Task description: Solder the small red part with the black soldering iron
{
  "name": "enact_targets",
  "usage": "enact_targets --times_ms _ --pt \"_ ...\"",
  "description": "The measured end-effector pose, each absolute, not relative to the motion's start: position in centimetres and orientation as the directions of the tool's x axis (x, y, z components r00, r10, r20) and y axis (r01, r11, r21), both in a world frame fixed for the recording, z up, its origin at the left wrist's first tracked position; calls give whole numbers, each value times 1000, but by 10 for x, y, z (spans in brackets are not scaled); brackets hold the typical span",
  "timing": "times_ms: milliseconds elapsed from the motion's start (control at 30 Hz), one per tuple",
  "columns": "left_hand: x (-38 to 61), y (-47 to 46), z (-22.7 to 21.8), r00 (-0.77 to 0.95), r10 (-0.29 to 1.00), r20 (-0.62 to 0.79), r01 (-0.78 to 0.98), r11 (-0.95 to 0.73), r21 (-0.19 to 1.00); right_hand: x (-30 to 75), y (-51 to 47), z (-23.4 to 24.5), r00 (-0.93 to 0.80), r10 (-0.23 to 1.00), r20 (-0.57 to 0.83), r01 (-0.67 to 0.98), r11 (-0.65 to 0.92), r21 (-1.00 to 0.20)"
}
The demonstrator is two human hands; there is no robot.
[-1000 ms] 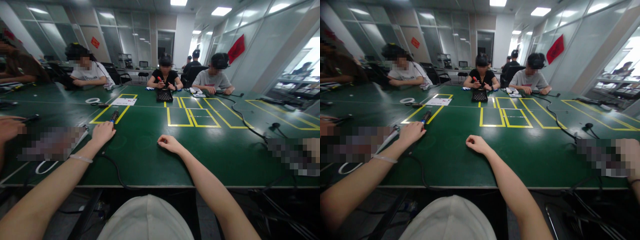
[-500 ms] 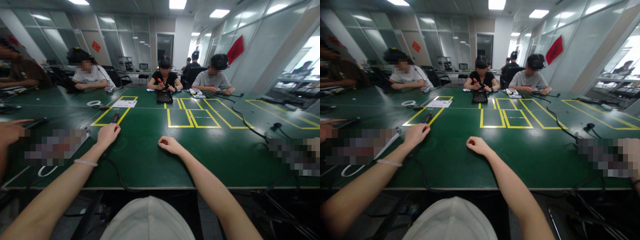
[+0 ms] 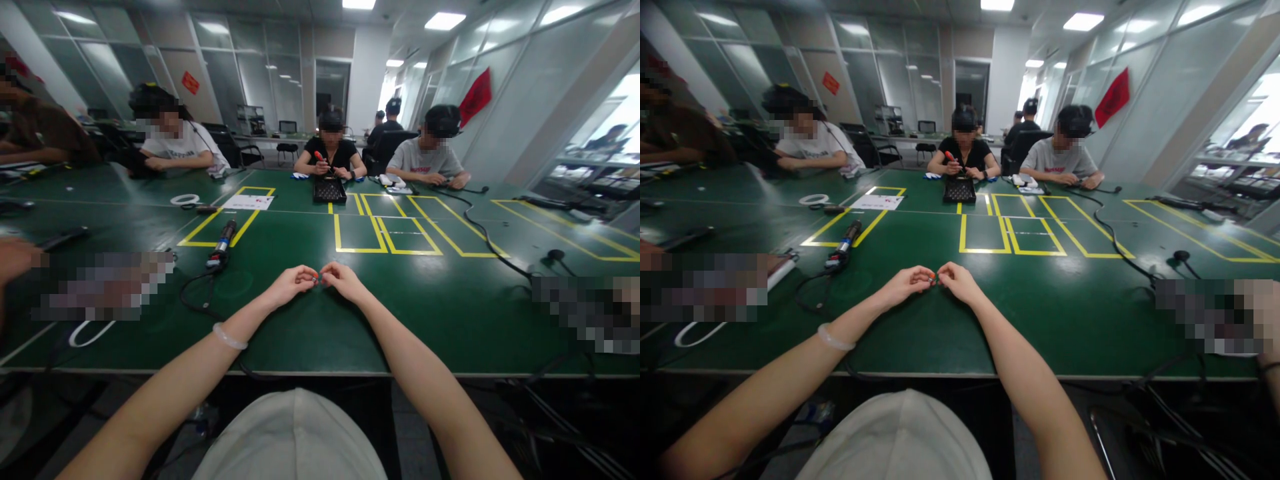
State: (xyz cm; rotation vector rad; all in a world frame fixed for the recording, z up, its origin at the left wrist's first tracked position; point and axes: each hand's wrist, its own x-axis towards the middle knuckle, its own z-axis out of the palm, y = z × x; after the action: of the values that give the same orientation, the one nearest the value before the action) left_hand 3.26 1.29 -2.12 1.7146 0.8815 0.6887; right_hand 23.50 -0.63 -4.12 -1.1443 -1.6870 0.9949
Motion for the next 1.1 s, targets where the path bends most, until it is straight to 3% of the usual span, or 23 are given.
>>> enact_targets --times_ms 667,1100 --pt "27 5 -19 637 760 127 325 -415 850 236 -10 -36 -237 956 172 450 265 -853" --pt "26 1 -17 622 730 283 451 -630 633 236 -13 -34 -261 955 140 465 251 -849"
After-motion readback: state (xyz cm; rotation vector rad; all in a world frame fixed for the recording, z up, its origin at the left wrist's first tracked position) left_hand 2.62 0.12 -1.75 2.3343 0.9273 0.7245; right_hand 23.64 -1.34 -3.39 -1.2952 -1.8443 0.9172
